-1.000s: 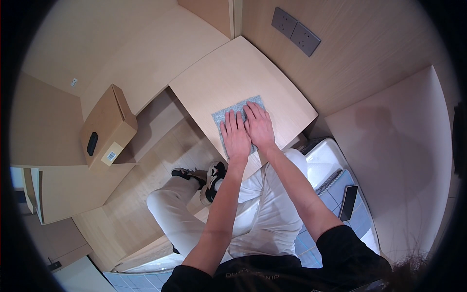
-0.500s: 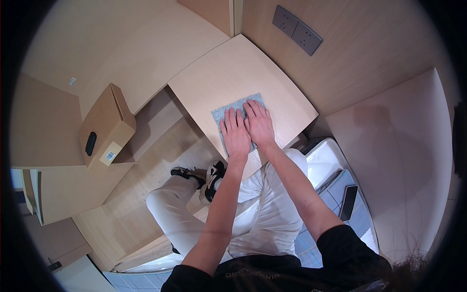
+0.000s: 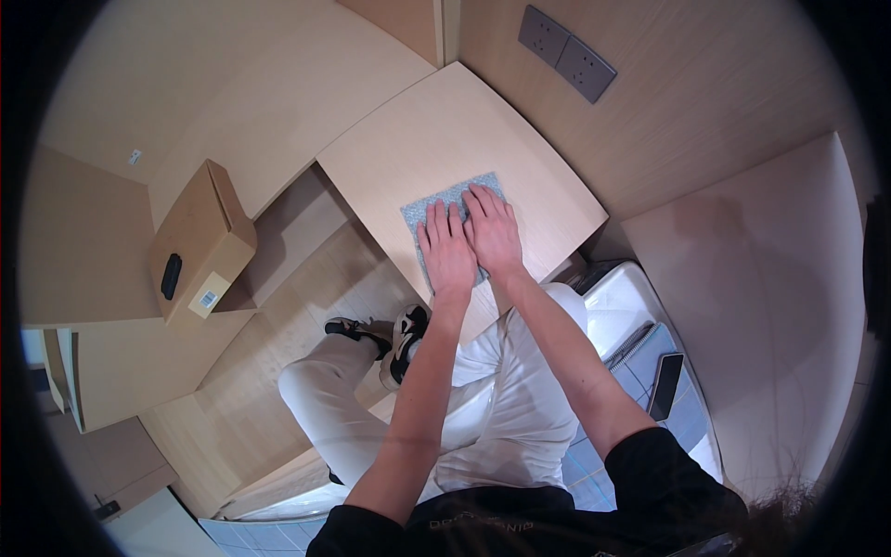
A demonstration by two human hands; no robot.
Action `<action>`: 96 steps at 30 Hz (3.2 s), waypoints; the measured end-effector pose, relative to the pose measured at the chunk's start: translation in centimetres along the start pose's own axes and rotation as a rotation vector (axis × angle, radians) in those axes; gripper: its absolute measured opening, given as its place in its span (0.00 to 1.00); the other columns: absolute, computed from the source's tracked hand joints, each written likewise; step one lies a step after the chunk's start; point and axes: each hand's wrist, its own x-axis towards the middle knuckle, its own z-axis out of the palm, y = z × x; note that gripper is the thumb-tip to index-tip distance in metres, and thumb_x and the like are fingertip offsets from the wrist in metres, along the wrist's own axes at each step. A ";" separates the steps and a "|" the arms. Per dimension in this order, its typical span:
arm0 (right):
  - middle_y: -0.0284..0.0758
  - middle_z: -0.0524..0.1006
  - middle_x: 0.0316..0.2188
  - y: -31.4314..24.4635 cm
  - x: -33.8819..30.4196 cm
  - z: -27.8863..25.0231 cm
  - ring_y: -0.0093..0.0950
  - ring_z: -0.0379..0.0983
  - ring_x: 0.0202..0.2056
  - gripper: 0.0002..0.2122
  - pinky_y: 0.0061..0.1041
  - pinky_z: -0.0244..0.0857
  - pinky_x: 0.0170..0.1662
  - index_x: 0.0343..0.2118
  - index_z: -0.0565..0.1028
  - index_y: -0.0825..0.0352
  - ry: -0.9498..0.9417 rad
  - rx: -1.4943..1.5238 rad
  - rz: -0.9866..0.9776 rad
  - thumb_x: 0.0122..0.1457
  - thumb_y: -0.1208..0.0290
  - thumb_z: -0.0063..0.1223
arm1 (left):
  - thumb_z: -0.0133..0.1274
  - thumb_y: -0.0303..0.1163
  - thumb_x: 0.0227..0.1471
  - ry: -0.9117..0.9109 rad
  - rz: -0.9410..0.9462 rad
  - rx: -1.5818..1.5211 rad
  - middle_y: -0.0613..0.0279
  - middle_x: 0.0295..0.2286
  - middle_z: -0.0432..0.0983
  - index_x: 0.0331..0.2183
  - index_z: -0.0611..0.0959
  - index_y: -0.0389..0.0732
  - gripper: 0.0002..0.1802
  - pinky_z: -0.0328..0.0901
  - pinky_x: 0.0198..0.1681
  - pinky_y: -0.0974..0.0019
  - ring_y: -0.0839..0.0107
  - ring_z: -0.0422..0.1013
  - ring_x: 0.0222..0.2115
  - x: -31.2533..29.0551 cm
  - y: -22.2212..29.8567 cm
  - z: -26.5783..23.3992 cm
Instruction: The person cleans the surface of a wooden bedside table by wiping it down with a cloth using both hands.
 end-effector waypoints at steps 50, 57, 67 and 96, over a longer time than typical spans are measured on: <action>0.39 0.71 0.66 0.2 0.5 0.1 0.37 0.63 0.69 0.23 0.41 0.57 0.68 0.61 0.74 0.67 0.001 0.007 0.013 0.62 0.70 0.52 | 0.50 0.34 0.63 0.017 0.009 -0.136 0.54 0.69 0.62 0.64 0.73 0.41 0.29 0.39 0.77 0.42 0.56 0.51 0.73 2.7 -1.1 0.3; 0.40 0.71 0.65 0.2 0.5 0.1 0.39 0.64 0.68 0.24 0.41 0.58 0.67 0.61 0.74 0.68 0.009 0.013 0.011 0.60 0.72 0.54 | 0.50 0.33 0.64 0.024 0.018 -0.146 0.54 0.69 0.62 0.64 0.73 0.41 0.28 0.40 0.77 0.43 0.57 0.51 0.73 2.7 -1.2 0.1; 0.38 0.70 0.66 0.2 0.5 0.1 0.36 0.62 0.69 0.25 0.39 0.57 0.68 0.62 0.73 0.66 -0.024 -0.031 0.014 0.61 0.70 0.54 | 0.52 0.32 0.63 0.014 0.023 -0.109 0.54 0.68 0.62 0.64 0.73 0.41 0.29 0.40 0.77 0.43 0.57 0.52 0.73 2.6 -1.2 0.1; 0.40 0.76 0.61 0.6 0.3 0.9 0.39 0.70 0.65 0.21 0.37 0.65 0.66 0.55 0.78 0.67 0.029 0.050 -0.083 0.57 0.77 0.58 | 0.56 0.28 0.57 0.125 0.061 -0.149 0.48 0.55 0.71 0.55 0.76 0.35 0.24 0.56 0.67 0.49 0.51 0.65 0.60 2.2 -0.6 -0.3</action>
